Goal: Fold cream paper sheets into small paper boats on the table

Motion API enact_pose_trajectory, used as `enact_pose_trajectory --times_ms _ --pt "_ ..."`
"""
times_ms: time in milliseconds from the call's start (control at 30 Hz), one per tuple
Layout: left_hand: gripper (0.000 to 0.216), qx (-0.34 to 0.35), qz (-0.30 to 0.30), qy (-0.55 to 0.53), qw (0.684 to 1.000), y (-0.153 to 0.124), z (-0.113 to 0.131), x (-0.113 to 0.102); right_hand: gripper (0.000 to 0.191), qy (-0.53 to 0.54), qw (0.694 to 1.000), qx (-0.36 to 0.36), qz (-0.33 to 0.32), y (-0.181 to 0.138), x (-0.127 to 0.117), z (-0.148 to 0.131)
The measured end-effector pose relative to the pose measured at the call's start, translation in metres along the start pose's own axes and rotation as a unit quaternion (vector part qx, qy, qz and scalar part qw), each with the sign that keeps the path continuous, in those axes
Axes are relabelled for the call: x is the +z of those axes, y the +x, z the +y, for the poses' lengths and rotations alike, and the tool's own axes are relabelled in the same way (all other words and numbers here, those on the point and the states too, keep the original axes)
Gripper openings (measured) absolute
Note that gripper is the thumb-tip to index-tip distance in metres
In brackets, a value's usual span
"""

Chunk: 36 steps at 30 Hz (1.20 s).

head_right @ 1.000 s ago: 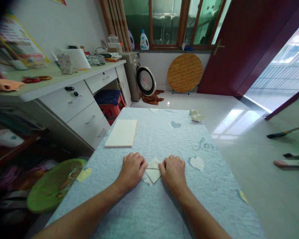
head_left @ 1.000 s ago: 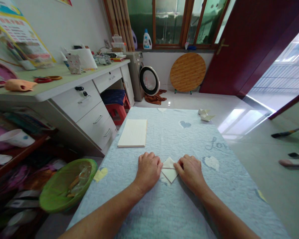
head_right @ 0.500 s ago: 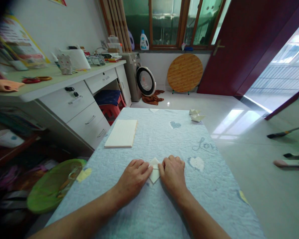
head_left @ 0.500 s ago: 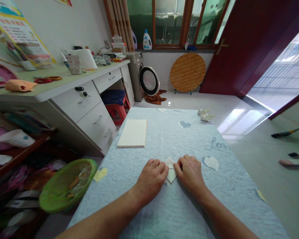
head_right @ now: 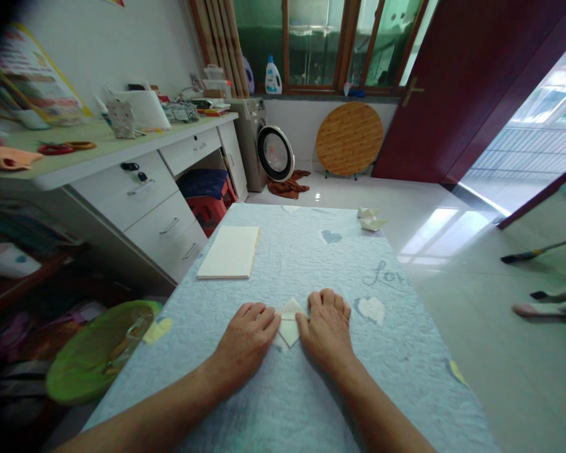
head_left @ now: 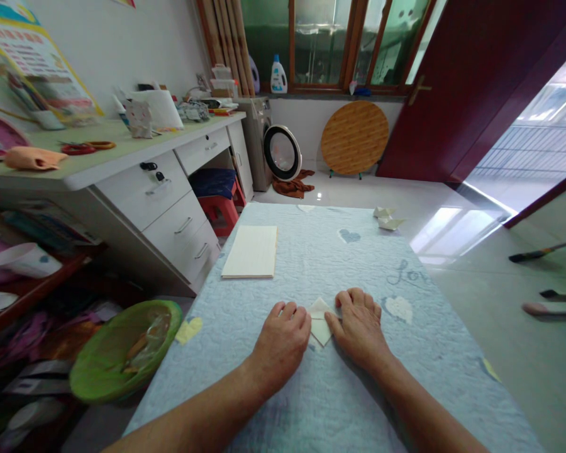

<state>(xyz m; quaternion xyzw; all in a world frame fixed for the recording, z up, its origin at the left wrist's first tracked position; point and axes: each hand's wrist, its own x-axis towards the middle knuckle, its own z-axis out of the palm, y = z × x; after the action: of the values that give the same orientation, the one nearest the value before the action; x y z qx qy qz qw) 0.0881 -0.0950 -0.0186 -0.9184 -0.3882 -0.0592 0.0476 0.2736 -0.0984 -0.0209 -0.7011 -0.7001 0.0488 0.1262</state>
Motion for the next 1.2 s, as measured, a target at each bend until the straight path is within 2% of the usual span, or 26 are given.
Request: enact_pose_trajectory --times_ms 333,533,667,833,1033,1200 --pt "0.014 -0.013 -0.01 0.016 1.0 -0.001 0.003 -0.005 0.012 0.032 0.999 -0.012 -0.012 0.0 0.0 0.015" --pt "0.014 -0.016 -0.02 0.006 1.0 -0.001 0.005 -0.005 0.002 0.079 0.996 -0.025 -0.02 0.0 0.001 0.02" --pt "0.015 -0.019 -0.021 0.004 1.0 0.0 0.006 -0.004 0.008 0.106 0.994 -0.037 -0.013 0.001 0.002 0.021" --pt "0.015 -0.016 -0.016 0.008 1.0 0.0 0.006 -0.004 0.012 0.097 0.995 -0.032 -0.009 0.002 0.003 0.017" --pt "0.015 -0.021 -0.009 0.004 1.0 0.0 0.006 -0.004 0.006 0.063 0.998 -0.004 -0.02 0.001 0.001 0.014" --pt "0.018 -0.014 0.016 0.005 1.0 -0.002 0.006 0.0 0.011 0.054 0.998 -0.011 -0.021 0.001 0.001 0.017"
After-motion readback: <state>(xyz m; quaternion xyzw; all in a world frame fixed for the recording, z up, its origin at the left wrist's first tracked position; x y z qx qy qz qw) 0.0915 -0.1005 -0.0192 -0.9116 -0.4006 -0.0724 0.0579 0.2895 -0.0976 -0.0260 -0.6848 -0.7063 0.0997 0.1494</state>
